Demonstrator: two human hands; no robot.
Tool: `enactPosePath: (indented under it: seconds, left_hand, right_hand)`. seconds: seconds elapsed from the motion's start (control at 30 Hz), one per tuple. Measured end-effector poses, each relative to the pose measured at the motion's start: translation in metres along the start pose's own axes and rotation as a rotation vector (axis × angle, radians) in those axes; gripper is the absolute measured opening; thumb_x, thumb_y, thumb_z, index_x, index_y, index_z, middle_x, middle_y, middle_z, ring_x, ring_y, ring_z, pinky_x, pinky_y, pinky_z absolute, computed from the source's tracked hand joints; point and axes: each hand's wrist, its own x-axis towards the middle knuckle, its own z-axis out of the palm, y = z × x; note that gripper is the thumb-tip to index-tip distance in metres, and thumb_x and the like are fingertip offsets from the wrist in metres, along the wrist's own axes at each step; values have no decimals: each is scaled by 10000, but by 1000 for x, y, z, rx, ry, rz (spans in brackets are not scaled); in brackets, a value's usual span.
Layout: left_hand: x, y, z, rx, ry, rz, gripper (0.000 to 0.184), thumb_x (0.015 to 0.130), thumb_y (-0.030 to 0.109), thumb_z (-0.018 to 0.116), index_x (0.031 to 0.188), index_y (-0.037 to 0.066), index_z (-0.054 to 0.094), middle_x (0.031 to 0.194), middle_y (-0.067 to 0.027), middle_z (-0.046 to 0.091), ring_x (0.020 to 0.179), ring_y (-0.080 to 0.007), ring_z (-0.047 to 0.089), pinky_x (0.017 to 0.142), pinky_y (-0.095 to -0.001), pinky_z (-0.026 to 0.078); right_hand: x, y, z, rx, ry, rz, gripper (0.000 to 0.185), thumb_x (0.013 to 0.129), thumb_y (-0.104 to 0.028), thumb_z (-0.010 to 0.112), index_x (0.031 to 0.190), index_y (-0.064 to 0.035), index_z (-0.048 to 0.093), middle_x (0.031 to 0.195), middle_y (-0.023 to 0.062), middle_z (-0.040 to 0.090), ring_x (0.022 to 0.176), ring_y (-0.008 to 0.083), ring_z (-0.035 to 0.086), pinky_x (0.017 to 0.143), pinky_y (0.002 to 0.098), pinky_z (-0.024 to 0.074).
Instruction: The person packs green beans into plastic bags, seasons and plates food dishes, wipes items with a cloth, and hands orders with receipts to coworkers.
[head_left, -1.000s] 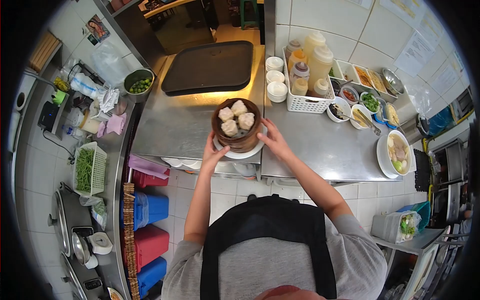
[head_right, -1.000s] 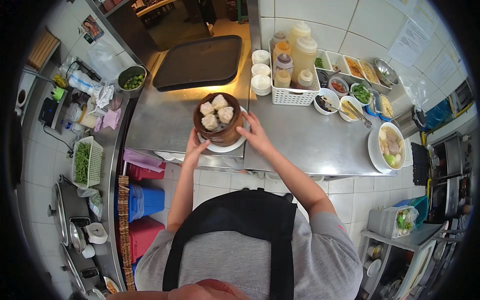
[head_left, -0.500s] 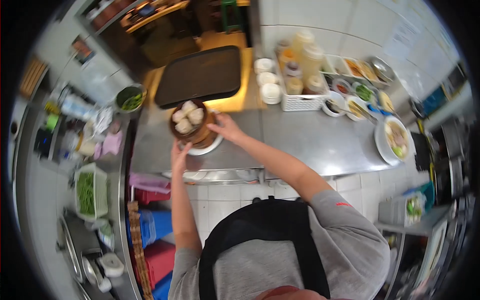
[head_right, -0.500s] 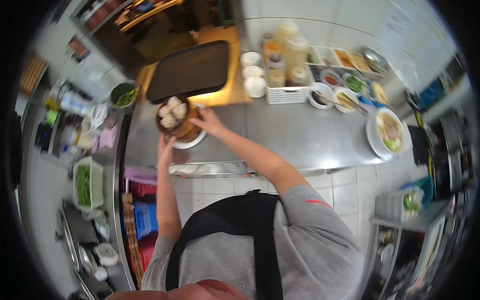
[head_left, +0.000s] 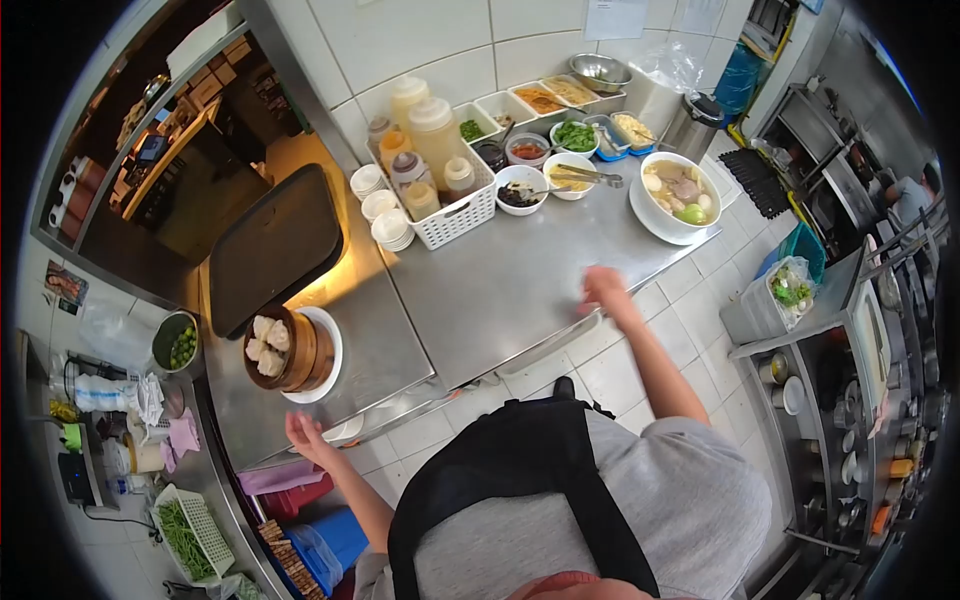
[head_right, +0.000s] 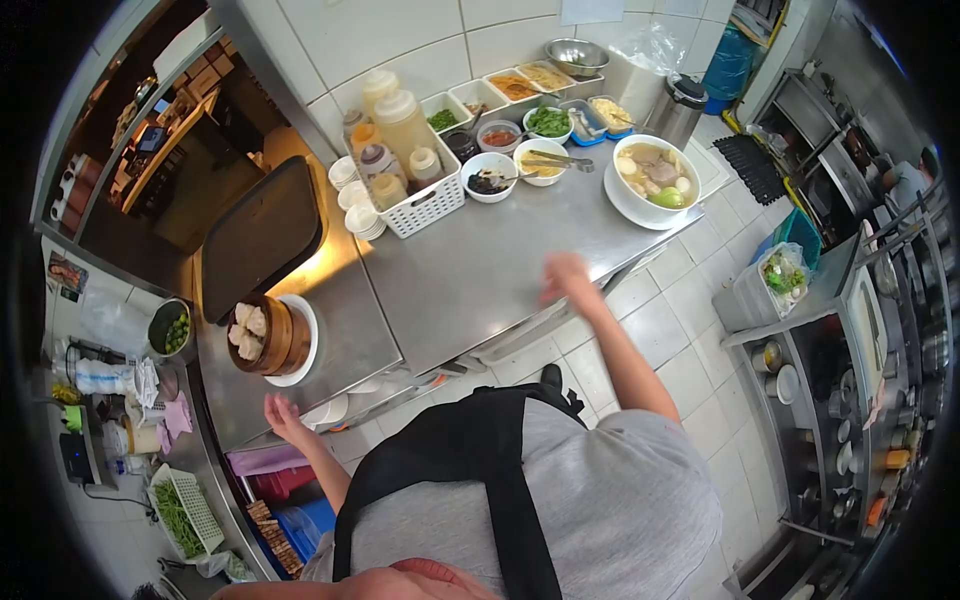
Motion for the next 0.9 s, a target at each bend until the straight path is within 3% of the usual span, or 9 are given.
enactPosePath:
  seconds: [0.07, 0.1, 0.2, 0.3, 0.37, 0.43, 0.53, 0.67, 0.9]
  left_hand:
    - [-31, 5, 23, -8, 54, -30, 456, 819, 260, 570, 1205, 68, 421, 1067, -55, 509, 915, -139, 489, 765, -261, 399]
    - [-44, 11, 41, -11, 32, -44, 418, 830, 263, 549, 1184, 70, 437, 1009, -43, 520, 849, -117, 483, 713, -241, 392]
    - [-74, 26, 99, -16, -68, -29, 376, 847, 257, 512, 1169, 72, 449, 959, -33, 526, 788, -95, 480, 659, -220, 390]
    - [-100, 43, 159, -39, -300, 16, 359, 855, 220, 475, 1178, 66, 442, 971, -37, 518, 790, -95, 484, 650, -218, 397]
    - [-117, 40, 192, -118, -455, 114, 385, 837, 198, 496, 1184, 45, 432, 977, -42, 513, 775, -91, 473, 637, -211, 394]
    - [-135, 29, 219, -83, -508, 172, 427, 797, 142, 543, 1189, 22, 424, 949, -28, 501, 725, -65, 455, 614, -188, 377]
    - [-164, 22, 240, -108, -571, 125, 471, 757, 88, 583, 1190, 6, 421, 863, -17, 492, 623, -44, 432, 559, -176, 363]
    - [-177, 15, 242, 160, -547, 261, 479, 747, 58, 573, 1193, -3, 410, 722, -11, 491, 521, -35, 405, 498, -170, 341]
    - [-182, 18, 248, 385, -421, 307, 584, 679, 131, 659, 1202, 33, 415, 687, -41, 501, 433, -106, 406, 445, -232, 376]
  right_hand:
    - [-23, -27, -82, -226, 249, -301, 284, 889, -199, 395, 1098, -24, 474, 813, 96, 559, 556, 140, 545, 510, 278, 495]
    - [-28, -36, -112, -72, 380, -402, 340, 879, -153, 382, 1203, -50, 395, 917, 111, 559, 589, 141, 557, 553, 271, 500]
    - [-24, -82, -172, -226, 777, -580, 414, 865, -117, 451, 1260, -70, 333, 1105, 105, 497, 891, 153, 550, 652, 270, 500]
    - [6, -125, -189, -263, 735, -752, 378, 847, -100, 496, 1211, -58, 407, 1098, 100, 512, 894, 159, 555, 658, 263, 495]
    - [48, -138, -190, -324, 581, -705, 325, 829, -88, 518, 1150, -52, 479, 1054, 86, 549, 893, 159, 559, 657, 260, 491]
    - [86, -156, -155, -468, 417, -784, 229, 798, -77, 540, 1023, -34, 554, 909, 62, 598, 844, 157, 577, 695, 287, 481]
    - [156, -169, -107, -729, 198, -753, 228, 738, -87, 571, 949, -2, 572, 839, 126, 616, 774, 225, 603, 689, 320, 477]
    - [254, -181, -67, -1018, 126, -787, 208, 715, -104, 590, 891, 6, 602, 778, 141, 631, 735, 244, 616, 681, 313, 486]
    - [338, -190, 47, -1012, -128, -908, 200, 687, -68, 579, 876, -15, 618, 797, 169, 632, 772, 275, 622, 690, 351, 492]
